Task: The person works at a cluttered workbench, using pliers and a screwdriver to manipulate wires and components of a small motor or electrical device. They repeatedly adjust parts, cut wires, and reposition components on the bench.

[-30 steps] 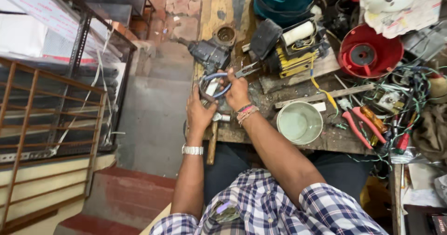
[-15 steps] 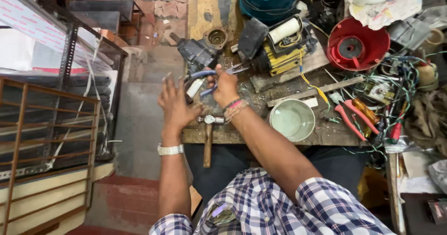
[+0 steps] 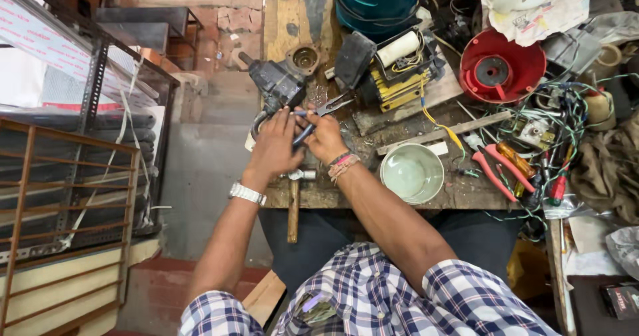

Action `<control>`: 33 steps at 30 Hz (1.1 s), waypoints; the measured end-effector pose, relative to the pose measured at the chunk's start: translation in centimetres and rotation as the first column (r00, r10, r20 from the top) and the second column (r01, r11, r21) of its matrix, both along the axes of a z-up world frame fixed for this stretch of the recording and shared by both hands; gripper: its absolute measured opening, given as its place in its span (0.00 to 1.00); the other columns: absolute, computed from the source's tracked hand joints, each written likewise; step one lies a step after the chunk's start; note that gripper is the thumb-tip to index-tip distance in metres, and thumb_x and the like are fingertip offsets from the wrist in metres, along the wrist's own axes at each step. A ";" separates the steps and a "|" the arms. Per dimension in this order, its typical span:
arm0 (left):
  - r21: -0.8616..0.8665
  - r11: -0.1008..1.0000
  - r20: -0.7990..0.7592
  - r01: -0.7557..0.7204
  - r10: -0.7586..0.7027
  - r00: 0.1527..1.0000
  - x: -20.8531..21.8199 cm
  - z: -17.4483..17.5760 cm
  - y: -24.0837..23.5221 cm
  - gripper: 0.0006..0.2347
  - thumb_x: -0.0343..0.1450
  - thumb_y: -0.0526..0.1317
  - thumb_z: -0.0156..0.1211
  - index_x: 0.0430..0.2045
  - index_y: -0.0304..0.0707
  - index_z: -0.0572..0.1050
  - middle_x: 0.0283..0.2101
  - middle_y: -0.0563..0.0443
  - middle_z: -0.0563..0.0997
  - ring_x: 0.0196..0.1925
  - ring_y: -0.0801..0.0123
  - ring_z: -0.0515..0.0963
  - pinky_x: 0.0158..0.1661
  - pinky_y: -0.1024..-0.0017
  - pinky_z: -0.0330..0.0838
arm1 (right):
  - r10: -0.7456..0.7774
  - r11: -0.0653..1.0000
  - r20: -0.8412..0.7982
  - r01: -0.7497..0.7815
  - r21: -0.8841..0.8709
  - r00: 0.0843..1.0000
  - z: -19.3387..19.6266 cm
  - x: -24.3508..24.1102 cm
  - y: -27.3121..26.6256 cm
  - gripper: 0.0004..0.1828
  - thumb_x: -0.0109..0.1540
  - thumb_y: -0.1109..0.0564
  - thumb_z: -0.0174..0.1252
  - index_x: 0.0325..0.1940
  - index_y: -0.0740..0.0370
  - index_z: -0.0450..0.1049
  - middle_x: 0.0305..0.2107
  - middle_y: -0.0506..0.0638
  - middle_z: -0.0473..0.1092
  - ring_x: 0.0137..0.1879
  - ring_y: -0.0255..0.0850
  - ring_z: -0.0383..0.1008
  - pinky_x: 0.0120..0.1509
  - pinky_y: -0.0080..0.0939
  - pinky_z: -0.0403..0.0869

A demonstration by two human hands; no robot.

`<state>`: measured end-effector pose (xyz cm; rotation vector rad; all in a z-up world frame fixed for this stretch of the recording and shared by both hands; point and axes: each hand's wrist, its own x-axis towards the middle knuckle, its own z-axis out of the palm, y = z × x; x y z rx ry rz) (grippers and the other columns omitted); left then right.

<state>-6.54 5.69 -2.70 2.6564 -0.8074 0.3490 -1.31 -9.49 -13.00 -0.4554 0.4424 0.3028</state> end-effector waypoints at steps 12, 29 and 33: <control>0.065 0.988 -0.439 -0.141 0.155 0.885 4.3 -3.8 -0.2 0.08 0.71 0.38 0.60 0.42 0.43 0.82 0.39 0.35 0.84 0.43 0.45 0.83 0.45 0.53 0.75 | -0.009 0.785 0.217 0.141 -0.603 0.976 5.9 -8.6 -0.7 0.28 0.66 0.53 0.61 0.68 0.59 0.63 0.49 0.49 0.72 0.51 0.38 0.68 0.54 0.38 0.68; 0.115 0.973 -0.046 -0.200 0.206 0.977 1.3 0.2 -2.9 0.25 0.63 0.41 0.70 0.54 0.35 0.72 0.43 0.35 0.73 0.48 0.44 0.72 0.46 0.53 0.65 | 0.814 0.257 0.175 -0.073 -0.964 0.554 14.6 -21.9 -11.7 0.27 0.61 0.56 0.65 0.65 0.56 0.69 0.64 0.52 0.67 0.64 0.43 0.72 0.60 0.41 0.75; 0.022 0.976 -0.262 -0.216 0.214 0.941 3.7 1.6 -1.5 0.27 0.55 0.46 0.74 0.47 0.41 0.75 0.43 0.37 0.74 0.50 0.42 0.72 0.49 0.51 0.64 | 0.835 0.301 0.247 -0.033 -0.953 0.491 15.6 -22.0 -12.3 0.27 0.62 0.56 0.65 0.65 0.57 0.69 0.65 0.53 0.66 0.67 0.45 0.70 0.60 0.44 0.75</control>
